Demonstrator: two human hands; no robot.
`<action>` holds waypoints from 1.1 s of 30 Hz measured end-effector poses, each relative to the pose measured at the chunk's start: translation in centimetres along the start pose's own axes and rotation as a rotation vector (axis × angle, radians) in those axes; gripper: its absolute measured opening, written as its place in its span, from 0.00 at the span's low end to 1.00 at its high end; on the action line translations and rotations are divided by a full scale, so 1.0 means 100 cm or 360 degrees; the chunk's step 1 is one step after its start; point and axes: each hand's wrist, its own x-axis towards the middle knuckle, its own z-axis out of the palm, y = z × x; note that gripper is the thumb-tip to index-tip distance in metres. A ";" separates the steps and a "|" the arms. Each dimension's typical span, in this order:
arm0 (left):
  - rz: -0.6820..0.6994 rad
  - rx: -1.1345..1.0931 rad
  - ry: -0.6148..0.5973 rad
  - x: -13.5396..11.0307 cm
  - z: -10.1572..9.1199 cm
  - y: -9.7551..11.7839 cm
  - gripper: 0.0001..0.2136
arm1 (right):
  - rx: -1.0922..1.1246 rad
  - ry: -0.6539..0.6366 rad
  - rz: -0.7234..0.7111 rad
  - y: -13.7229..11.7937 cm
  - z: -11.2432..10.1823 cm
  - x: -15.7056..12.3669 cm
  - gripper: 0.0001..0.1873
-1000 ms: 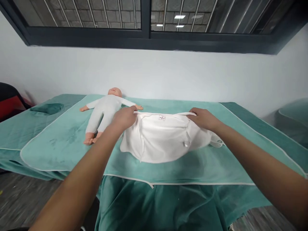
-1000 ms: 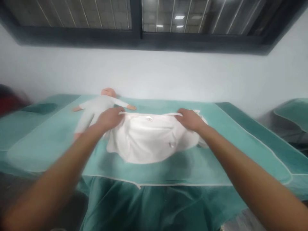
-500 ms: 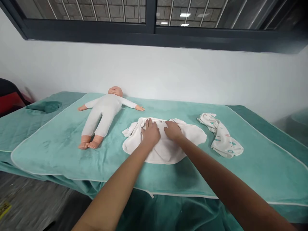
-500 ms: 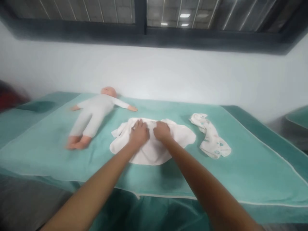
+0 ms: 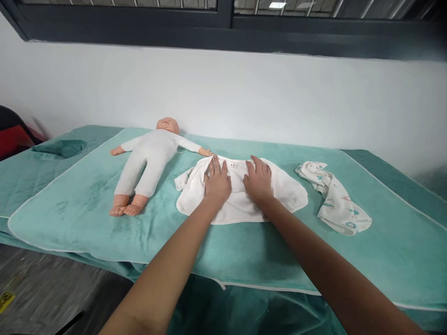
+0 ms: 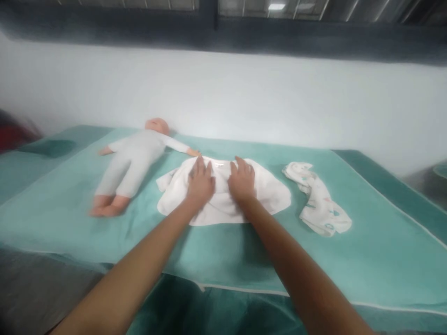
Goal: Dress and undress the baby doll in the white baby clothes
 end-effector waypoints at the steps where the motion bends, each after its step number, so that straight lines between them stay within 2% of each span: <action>1: 0.0003 -0.0045 0.0044 0.003 0.001 -0.001 0.28 | 0.0016 -0.0011 -0.0076 0.000 -0.002 0.000 0.22; 4: 0.0107 -0.0171 0.0146 0.006 0.005 -0.004 0.26 | 0.0071 -0.0225 -0.0226 0.002 -0.003 0.001 0.19; 7: 0.0209 -0.0219 0.0224 -0.001 0.011 -0.008 0.22 | 0.0081 -0.0331 -0.0148 0.004 0.002 0.003 0.20; 12: 0.0113 -0.0180 0.0255 -0.012 0.014 -0.014 0.13 | 0.0062 -0.0414 -0.0056 0.007 0.014 0.004 0.24; 14: 0.0171 -0.0133 0.0241 -0.013 0.014 -0.014 0.14 | 0.0020 -0.0486 -0.0069 0.008 0.018 0.004 0.26; 17: 0.0162 -0.0042 0.0220 -0.012 0.013 -0.011 0.21 | -0.0046 -0.0588 -0.0103 0.009 0.018 0.004 0.30; 20: 0.0097 0.0026 0.0155 -0.012 0.012 -0.008 0.25 | -0.0055 -0.0427 -0.0131 0.006 0.010 0.003 0.28; 23: 0.0086 0.0040 0.0173 -0.013 0.010 -0.006 0.27 | -0.0056 -0.0231 -0.0153 0.002 0.001 0.000 0.22; 26: 0.0071 0.0025 0.0158 -0.014 0.009 -0.006 0.28 | -0.0035 -0.0255 -0.0152 0.000 -0.001 -0.002 0.21; 33: 0.0080 0.0067 0.0104 -0.014 0.010 -0.007 0.28 | -0.0004 -0.0377 0.0014 0.006 0.014 0.001 0.26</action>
